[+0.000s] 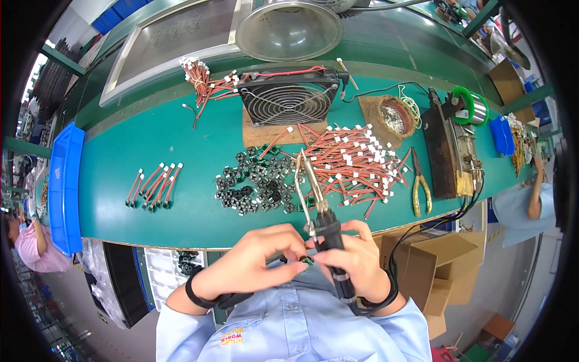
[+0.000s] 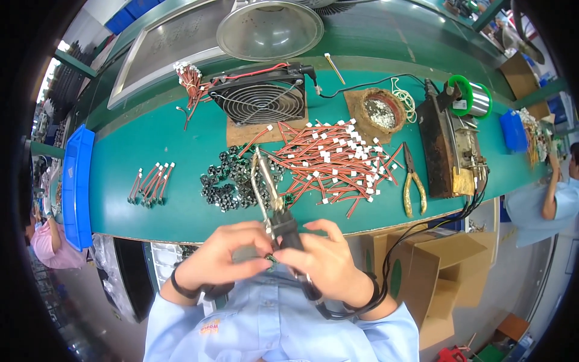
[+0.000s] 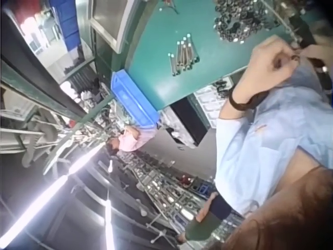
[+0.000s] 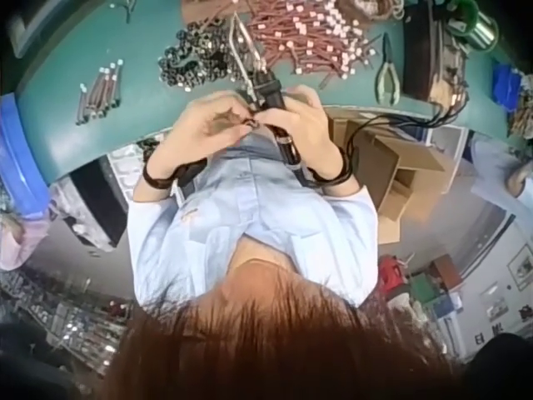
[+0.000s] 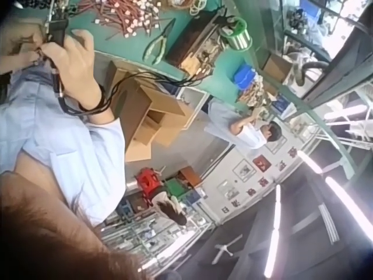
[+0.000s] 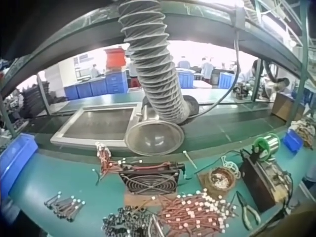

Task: The person picks up a circuit board and a wire, joins them together using a soldering iron, and then places the assembled unit onto the table, repeating the process.

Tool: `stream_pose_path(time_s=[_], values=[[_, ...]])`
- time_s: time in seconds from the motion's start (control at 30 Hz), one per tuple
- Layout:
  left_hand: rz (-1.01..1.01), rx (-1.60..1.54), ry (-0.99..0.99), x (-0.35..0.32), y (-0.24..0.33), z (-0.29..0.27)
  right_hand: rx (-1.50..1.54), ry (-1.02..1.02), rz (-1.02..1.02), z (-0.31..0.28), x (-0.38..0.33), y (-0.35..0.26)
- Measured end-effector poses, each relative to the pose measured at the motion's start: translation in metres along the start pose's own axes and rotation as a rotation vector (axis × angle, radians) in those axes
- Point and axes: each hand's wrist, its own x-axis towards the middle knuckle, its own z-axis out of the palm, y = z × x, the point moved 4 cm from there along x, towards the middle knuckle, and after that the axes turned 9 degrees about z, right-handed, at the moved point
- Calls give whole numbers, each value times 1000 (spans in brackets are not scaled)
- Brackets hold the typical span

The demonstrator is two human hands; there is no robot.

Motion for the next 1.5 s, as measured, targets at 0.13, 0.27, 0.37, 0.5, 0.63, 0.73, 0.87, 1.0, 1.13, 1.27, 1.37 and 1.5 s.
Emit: stream_pose_path(time_s=[0.13,0.27,0.37,0.5,0.63,0.73,0.87,1.0,1.13,1.27,1.37,1.5], values=[[318,1078,-134,-2,25,21,83,73,46,-1,2,5],[527,1407,-160,-6,28,32,51,25,19,-1,2,3],[554,1534,-126,-5,29,38,61,83,26,0,3,0],[524,1389,-64,-6,24,29,138,-20,155,-1,-1,4],[305,924,317,-14,21,2,364,229,217,0,-1,6],[139,203,530,-15,3,-6,406,172,238,3,7,-1],[100,-302,469,-18,-22,-13,486,111,299,11,12,-4],[146,-528,326,-12,-25,-9,600,85,356,16,12,-4],[143,-669,264,-8,-29,-4,636,74,347,19,14,-7],[120,-725,255,-8,-32,-2,607,93,297,13,21,-13],[101,-737,259,-9,-33,-2,614,101,278,14,21,-13],[73,-739,254,-10,-34,-2,635,92,269,15,21,-12]])
